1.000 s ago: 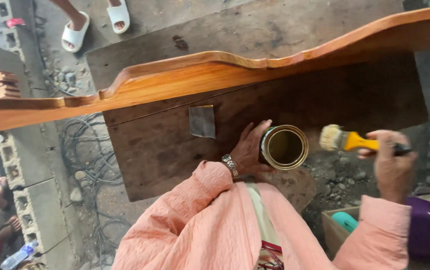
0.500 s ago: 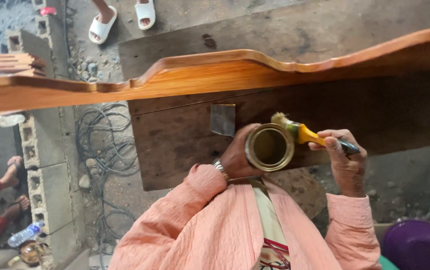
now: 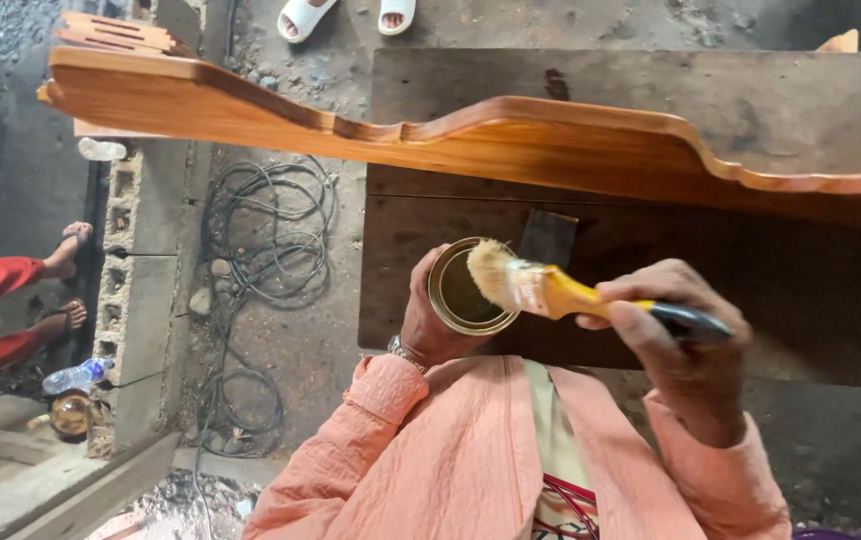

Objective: The person applies a dark wood finish to a long, curved wooden piece using a paintbrush. They repeatedly dip the brush into a can of finish and apply it along the length of the wood, which is resting on a workbench.

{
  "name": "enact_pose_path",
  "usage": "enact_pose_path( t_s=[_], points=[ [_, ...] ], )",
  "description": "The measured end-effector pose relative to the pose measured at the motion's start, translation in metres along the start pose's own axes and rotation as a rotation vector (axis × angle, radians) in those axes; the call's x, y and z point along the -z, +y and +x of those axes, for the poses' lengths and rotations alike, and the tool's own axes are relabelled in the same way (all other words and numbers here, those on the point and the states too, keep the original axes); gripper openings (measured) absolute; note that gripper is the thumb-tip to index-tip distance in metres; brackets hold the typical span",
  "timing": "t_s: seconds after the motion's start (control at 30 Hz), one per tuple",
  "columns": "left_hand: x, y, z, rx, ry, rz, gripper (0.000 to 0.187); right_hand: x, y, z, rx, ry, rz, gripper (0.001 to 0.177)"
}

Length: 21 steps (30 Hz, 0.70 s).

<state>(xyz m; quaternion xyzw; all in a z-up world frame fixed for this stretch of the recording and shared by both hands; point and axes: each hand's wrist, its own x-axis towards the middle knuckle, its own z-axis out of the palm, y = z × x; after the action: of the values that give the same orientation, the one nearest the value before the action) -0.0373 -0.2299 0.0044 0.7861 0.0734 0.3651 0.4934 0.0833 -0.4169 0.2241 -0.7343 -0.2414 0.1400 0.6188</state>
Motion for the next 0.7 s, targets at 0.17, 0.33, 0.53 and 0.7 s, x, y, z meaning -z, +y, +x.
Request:
enact_pose_path(
  t_s=[0.17, 0.33, 0.53, 0.7],
  points=[
    [0.006, -0.006, 0.008, -0.047, 0.097, 0.061, 0.117, -0.044, 0.022, 0.000, 0.053, -0.011, -0.114, 0.003],
    [0.004, -0.008, 0.011, -0.165, 0.137, 0.106, 0.111, -0.070, 0.040, -0.003, 0.011, 0.022, -0.028, 0.006],
    [0.000, -0.010, 0.008, -0.192, 0.124, 0.077, 0.095, -0.077, 0.066, -0.012, -0.251, 0.042, 0.186, 0.017],
    [-0.003, -0.007, 0.010, -0.261, 0.094, 0.099, 0.094, -0.083, 0.071, -0.013, -0.308, 0.007, 0.133, 0.017]
  ],
)
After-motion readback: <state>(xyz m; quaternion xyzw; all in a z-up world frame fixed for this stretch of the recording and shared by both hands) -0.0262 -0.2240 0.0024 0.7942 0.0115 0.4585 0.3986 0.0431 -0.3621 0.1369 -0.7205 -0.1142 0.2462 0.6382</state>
